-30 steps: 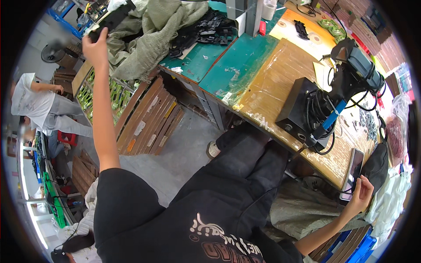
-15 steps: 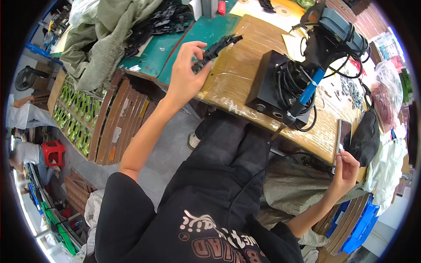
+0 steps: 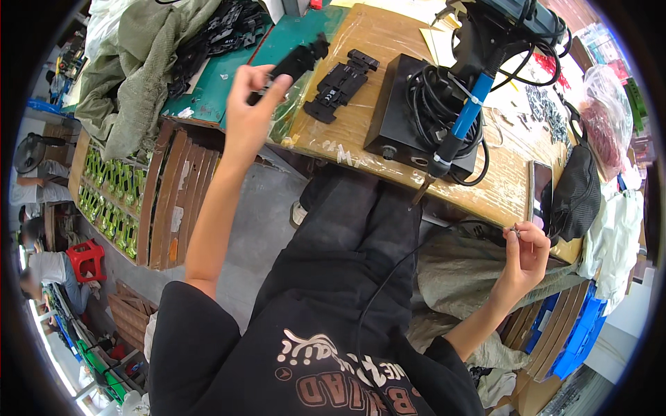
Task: The worker is assembling small plastic housing components, inserting pieces and using a heat tool for assembly.
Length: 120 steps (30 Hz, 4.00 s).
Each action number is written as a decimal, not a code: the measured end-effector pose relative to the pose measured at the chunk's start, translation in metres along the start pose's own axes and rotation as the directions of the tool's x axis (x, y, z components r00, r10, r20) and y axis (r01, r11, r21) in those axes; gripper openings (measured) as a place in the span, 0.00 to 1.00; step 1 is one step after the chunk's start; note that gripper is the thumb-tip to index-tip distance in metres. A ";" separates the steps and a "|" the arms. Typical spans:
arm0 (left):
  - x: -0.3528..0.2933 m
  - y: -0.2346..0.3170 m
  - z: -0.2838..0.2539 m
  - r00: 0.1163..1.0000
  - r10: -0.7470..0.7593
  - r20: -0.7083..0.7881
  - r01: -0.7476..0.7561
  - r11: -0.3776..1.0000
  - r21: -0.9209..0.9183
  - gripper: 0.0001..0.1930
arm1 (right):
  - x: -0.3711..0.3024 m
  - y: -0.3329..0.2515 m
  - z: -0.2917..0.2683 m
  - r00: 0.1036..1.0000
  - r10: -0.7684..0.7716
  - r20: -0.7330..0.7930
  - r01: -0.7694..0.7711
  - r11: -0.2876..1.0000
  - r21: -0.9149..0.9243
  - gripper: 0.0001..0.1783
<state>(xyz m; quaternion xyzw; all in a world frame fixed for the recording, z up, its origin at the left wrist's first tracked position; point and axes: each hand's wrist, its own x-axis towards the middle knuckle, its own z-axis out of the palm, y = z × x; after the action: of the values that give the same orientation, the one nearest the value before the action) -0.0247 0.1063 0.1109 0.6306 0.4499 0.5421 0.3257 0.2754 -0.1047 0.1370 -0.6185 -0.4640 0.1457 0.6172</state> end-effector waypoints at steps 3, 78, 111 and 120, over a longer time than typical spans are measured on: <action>-0.018 0.028 -0.005 0.942 -0.327 0.071 0.306 0.755 -0.580 0.11 | -0.009 -0.009 0.006 1.000 0.002 -0.020 -0.001 0.997 0.071 0.09; -0.148 0.073 0.049 0.058 -0.161 0.985 0.933 0.361 0.004 0.22 | -0.048 -0.009 0.027 0.764 0.341 0.548 -0.483 0.865 0.135 0.06; -0.146 0.072 0.052 0.033 -0.342 0.939 0.879 0.458 0.136 0.21 | -0.061 -0.010 0.040 0.819 0.405 0.406 -0.413 0.908 -0.074 0.07; -0.145 0.068 0.053 -0.002 -0.315 0.949 0.885 0.441 0.148 0.21 | -0.059 -0.007 0.037 0.791 0.429 0.436 -0.426 0.898 -0.111 0.07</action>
<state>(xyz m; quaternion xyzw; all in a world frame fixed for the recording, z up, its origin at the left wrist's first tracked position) 0.0409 -0.0489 0.1043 0.4136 0.2645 -0.0152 0.8710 0.2134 -0.1274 0.1128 -0.6586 -0.4425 0.4186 0.4419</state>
